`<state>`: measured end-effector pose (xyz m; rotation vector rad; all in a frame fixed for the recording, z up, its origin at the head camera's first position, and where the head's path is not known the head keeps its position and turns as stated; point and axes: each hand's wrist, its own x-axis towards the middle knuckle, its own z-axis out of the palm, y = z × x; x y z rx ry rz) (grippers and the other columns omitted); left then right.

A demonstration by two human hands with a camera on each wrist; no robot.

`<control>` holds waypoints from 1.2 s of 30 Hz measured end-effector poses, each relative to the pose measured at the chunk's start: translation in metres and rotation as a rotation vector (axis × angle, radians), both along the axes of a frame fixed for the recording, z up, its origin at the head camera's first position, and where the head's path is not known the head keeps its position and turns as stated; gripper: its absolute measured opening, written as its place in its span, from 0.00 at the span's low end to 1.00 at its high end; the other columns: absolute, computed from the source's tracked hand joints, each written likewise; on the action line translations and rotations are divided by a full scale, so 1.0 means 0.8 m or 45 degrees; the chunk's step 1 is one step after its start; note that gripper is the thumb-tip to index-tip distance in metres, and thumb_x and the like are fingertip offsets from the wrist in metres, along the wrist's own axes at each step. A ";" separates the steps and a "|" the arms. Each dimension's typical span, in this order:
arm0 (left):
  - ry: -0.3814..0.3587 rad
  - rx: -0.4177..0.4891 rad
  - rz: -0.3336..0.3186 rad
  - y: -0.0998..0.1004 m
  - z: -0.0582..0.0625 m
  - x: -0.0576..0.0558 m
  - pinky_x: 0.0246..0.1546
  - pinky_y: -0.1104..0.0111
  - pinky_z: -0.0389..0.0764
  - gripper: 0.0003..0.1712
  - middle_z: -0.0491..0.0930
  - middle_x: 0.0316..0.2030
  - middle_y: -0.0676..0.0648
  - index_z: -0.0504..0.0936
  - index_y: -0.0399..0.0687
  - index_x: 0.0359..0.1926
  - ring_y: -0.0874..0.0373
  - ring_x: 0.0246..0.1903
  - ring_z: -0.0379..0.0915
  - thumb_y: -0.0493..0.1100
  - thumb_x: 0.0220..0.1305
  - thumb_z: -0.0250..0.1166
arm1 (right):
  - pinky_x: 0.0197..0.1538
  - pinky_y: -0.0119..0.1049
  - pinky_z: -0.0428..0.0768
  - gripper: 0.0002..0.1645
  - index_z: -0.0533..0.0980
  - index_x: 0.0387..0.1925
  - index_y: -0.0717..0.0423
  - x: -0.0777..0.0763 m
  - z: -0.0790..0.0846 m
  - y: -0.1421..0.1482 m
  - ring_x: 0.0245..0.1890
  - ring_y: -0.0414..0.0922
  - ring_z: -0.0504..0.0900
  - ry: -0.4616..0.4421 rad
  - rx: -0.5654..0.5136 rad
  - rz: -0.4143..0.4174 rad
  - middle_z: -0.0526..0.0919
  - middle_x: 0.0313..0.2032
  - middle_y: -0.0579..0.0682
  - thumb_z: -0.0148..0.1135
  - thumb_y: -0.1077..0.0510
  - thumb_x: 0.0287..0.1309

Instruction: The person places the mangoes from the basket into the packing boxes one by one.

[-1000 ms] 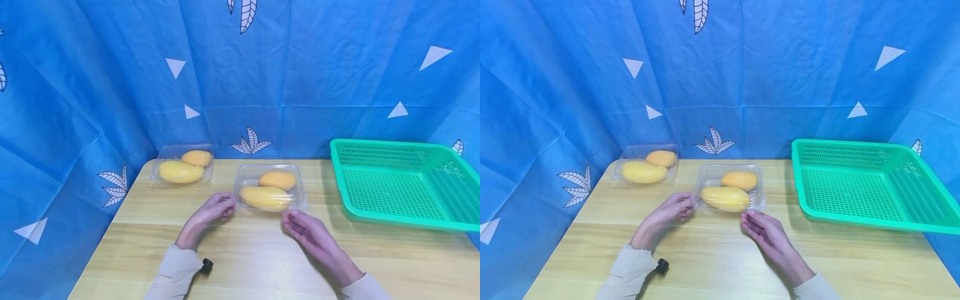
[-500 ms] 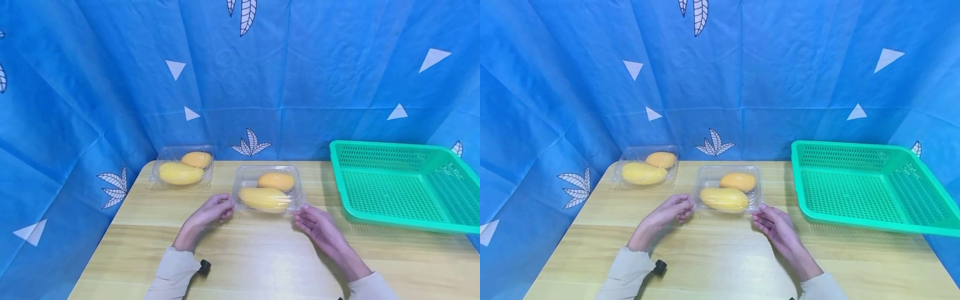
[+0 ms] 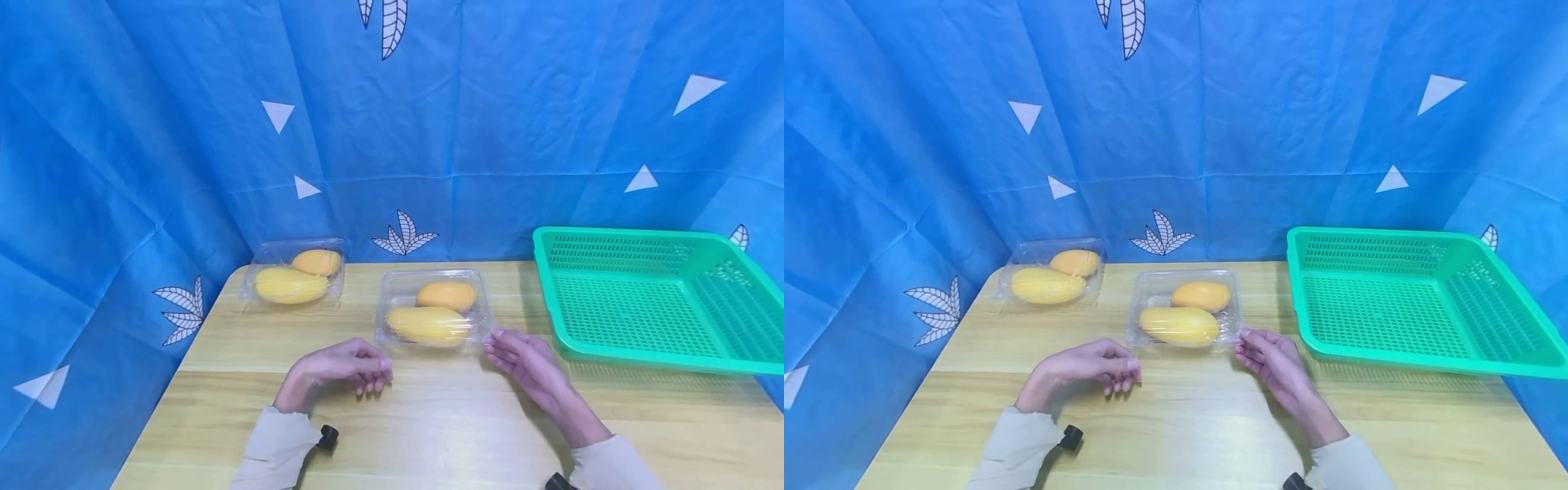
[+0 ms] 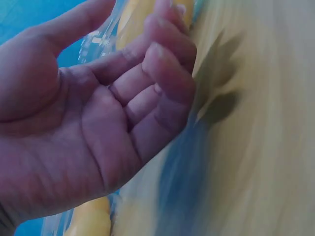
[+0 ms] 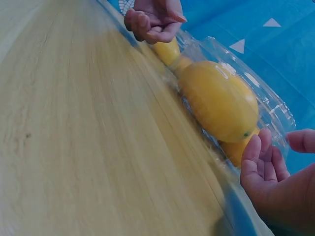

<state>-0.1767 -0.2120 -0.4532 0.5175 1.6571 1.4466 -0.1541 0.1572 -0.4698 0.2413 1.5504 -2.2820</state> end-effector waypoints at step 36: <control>-0.413 0.449 0.846 0.198 -0.024 0.056 0.57 0.58 0.80 0.24 0.83 0.53 0.35 0.76 0.28 0.61 0.50 0.51 0.83 0.41 0.73 0.63 | 0.57 0.38 0.81 0.31 0.63 0.65 0.77 -0.013 0.006 0.016 0.47 0.45 0.85 0.042 0.110 0.159 0.85 0.46 0.54 0.61 0.61 0.71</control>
